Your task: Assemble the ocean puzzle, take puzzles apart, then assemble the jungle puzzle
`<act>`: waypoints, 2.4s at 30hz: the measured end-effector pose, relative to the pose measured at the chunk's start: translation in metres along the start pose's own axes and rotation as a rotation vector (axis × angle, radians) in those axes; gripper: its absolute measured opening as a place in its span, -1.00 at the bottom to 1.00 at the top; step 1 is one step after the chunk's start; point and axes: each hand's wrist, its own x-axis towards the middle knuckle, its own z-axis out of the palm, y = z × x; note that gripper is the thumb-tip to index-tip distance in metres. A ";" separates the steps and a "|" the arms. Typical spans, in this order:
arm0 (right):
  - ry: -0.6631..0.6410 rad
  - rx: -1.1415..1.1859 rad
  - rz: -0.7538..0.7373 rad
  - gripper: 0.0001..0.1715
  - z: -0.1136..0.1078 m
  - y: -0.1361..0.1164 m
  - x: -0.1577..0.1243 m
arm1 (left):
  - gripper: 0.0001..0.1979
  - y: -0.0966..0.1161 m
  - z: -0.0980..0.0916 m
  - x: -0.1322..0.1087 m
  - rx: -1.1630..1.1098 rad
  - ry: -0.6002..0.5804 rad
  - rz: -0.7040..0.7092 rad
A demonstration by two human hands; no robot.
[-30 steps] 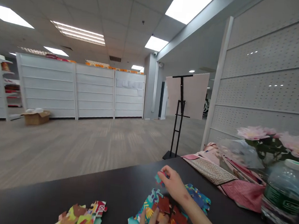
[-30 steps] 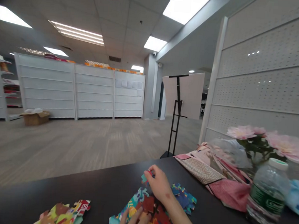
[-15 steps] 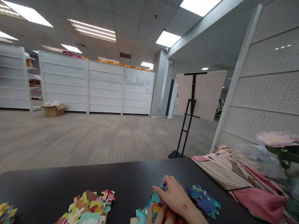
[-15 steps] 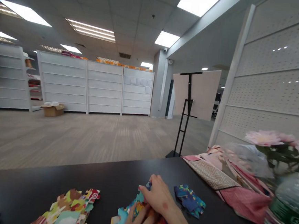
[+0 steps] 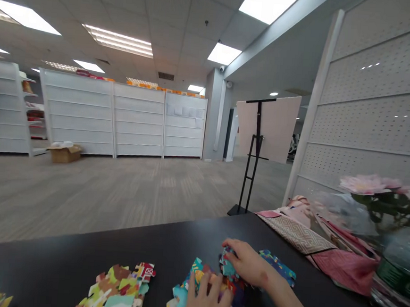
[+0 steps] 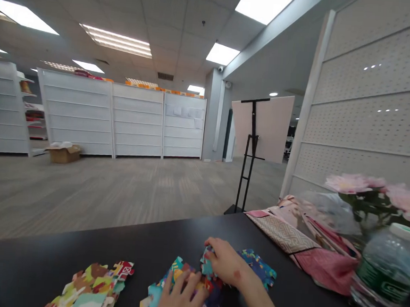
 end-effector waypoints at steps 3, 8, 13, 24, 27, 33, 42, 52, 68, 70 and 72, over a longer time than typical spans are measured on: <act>-0.039 -0.020 -0.003 -0.54 0.000 -0.005 -0.007 | -0.72 -0.009 0.005 0.004 -0.004 -0.062 -0.084; -0.041 0.020 0.067 -0.37 0.006 -0.015 -0.007 | -0.62 -0.012 0.004 0.007 -0.023 -0.111 -0.140; -0.027 0.191 0.095 -0.50 0.005 -0.016 -0.003 | -0.70 -0.010 -0.003 0.008 -0.032 -0.119 -0.139; -0.007 0.503 0.079 -0.62 -0.001 -0.005 0.006 | -0.94 -0.027 0.034 0.005 0.053 -0.028 0.215; -0.014 0.429 0.044 -0.52 0.017 -0.018 0.004 | -0.90 -0.029 0.045 0.006 -0.009 0.004 0.354; -0.078 0.319 0.043 -0.28 0.031 -0.034 0.001 | -0.82 -0.019 0.049 0.016 -0.078 -0.053 0.440; -0.095 0.403 0.105 -0.11 0.029 -0.046 -0.005 | -0.61 0.002 0.058 0.024 0.011 -0.058 0.405; -0.137 0.688 0.098 -0.37 0.019 -0.033 0.001 | -0.65 0.000 0.052 0.024 0.107 0.102 0.705; 0.098 0.145 0.160 -0.53 -0.010 0.004 -0.002 | -0.63 -0.074 -0.025 -0.032 0.081 -0.173 0.004; 0.105 0.074 0.108 -0.48 -0.011 0.000 -0.003 | -0.51 -0.068 -0.030 -0.032 0.041 -0.219 -0.046; 0.056 0.054 0.019 -0.49 -0.009 -0.011 -0.007 | -0.48 -0.064 -0.033 -0.028 -0.004 -0.239 -0.072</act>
